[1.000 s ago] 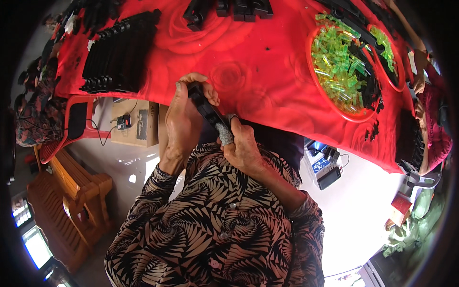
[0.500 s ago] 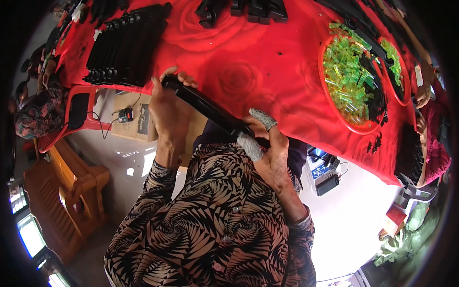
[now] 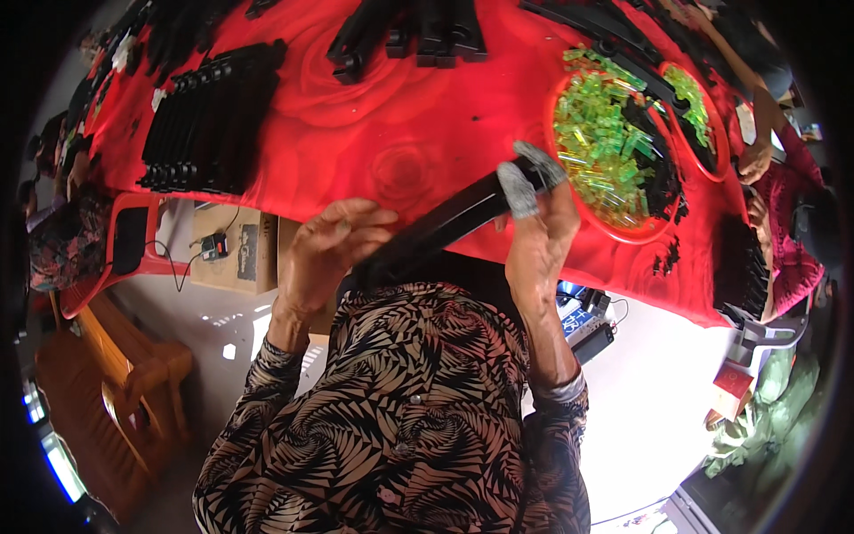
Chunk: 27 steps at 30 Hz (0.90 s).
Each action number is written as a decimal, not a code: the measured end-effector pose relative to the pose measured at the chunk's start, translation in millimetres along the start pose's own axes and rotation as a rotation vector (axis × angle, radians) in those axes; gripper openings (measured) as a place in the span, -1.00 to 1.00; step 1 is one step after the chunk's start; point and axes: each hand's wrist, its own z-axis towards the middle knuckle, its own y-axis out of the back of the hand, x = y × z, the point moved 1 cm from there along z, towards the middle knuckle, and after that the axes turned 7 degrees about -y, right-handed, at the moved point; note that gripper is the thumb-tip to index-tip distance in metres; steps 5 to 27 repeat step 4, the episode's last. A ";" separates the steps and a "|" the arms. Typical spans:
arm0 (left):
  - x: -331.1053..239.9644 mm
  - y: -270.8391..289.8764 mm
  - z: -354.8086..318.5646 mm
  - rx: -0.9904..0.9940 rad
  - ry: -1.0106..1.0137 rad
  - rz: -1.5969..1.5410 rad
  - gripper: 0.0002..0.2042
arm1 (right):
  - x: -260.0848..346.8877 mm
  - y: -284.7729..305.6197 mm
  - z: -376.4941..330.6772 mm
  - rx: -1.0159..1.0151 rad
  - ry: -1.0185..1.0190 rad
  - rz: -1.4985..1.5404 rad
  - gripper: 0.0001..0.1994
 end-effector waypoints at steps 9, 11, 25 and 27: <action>15.1 -6.3 3.5 0.161 0.226 0.008 -0.52 | -1.4 -13.5 13.7 0.095 0.008 -0.174 -0.69; 15.1 -6.3 3.5 0.161 0.226 0.008 -0.52 | -1.4 -13.5 13.7 0.095 0.008 -0.174 -0.69; 15.1 -6.3 3.5 0.161 0.226 0.008 -0.52 | -1.4 -13.5 13.7 0.095 0.008 -0.174 -0.69; 15.1 -6.3 3.5 0.161 0.226 0.008 -0.52 | -1.4 -13.5 13.7 0.095 0.008 -0.174 -0.69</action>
